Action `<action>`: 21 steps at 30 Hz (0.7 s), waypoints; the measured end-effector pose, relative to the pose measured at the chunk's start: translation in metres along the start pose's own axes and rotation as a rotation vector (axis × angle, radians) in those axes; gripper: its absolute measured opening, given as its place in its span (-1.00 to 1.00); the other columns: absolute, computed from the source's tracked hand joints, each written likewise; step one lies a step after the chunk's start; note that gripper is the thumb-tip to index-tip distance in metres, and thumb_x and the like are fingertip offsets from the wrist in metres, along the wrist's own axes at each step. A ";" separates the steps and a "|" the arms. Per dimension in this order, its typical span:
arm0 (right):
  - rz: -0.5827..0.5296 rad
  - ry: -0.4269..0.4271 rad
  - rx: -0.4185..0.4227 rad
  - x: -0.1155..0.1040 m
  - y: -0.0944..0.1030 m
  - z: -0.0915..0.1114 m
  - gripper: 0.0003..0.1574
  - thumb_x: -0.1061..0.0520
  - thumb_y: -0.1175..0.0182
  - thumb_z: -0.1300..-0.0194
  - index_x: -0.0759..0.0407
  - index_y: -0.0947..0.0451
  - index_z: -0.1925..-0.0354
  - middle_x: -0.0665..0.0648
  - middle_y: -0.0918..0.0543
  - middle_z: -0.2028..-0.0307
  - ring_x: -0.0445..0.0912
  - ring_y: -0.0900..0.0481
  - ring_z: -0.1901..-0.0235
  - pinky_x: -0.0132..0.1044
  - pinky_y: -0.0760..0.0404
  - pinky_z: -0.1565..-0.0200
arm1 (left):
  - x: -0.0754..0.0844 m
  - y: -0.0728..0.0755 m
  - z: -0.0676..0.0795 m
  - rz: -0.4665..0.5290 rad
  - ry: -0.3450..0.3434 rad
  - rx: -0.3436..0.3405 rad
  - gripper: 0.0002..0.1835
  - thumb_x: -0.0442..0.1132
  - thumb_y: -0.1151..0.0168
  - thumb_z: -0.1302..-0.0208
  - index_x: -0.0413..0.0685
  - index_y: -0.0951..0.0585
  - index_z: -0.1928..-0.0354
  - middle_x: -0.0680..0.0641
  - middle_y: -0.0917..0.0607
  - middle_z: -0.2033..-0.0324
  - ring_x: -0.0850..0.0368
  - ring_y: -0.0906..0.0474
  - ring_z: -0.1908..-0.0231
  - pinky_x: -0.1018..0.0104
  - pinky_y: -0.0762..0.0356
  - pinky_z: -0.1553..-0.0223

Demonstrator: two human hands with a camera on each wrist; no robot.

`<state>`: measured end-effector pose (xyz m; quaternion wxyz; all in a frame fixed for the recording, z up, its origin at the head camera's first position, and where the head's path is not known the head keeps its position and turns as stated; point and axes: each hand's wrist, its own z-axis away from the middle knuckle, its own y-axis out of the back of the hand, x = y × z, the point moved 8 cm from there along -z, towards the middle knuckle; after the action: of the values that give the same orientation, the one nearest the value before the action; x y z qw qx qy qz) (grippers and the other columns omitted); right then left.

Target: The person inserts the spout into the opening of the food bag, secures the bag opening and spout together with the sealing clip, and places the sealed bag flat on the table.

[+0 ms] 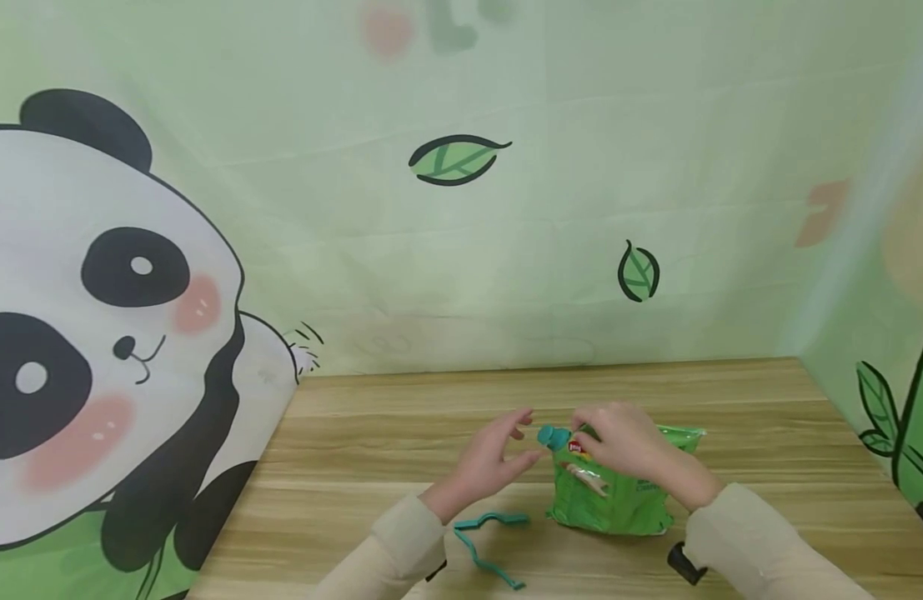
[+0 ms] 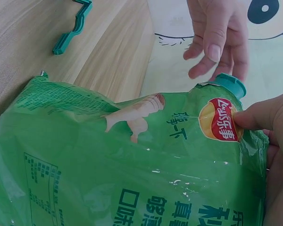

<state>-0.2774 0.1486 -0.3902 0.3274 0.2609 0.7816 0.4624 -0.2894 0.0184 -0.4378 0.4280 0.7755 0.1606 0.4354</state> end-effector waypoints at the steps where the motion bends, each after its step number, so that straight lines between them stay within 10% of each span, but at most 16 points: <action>1: 0.000 -0.004 0.000 0.000 0.000 0.000 -0.89 0.21 -0.17 -0.08 0.00 -0.49 0.52 -0.21 -0.45 0.62 -0.42 -0.22 0.66 -0.50 -0.30 0.57 | -0.003 0.000 0.002 0.007 0.007 0.004 -0.41 -0.01 -0.06 -0.21 0.00 -0.20 -0.25 -0.03 -0.48 -0.05 0.16 -0.50 0.08 0.48 -0.46 0.17; 21: 0.008 0.024 0.022 -0.001 0.001 0.001 -0.89 0.22 -0.17 -0.08 0.01 -0.51 0.50 -0.23 -0.45 0.66 -0.43 -0.18 0.69 -0.51 -0.25 0.61 | -0.049 -0.018 0.040 -0.183 0.030 -0.081 -0.25 0.06 -0.05 -0.20 0.00 -0.01 -0.34 -0.06 -0.24 -0.27 0.04 -0.21 -0.23 0.15 -0.22 -0.19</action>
<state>-0.2761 0.1490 -0.3893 0.3133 0.2620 0.7896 0.4580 -0.2823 -0.0226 -0.4885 0.4945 0.7332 0.2193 0.4121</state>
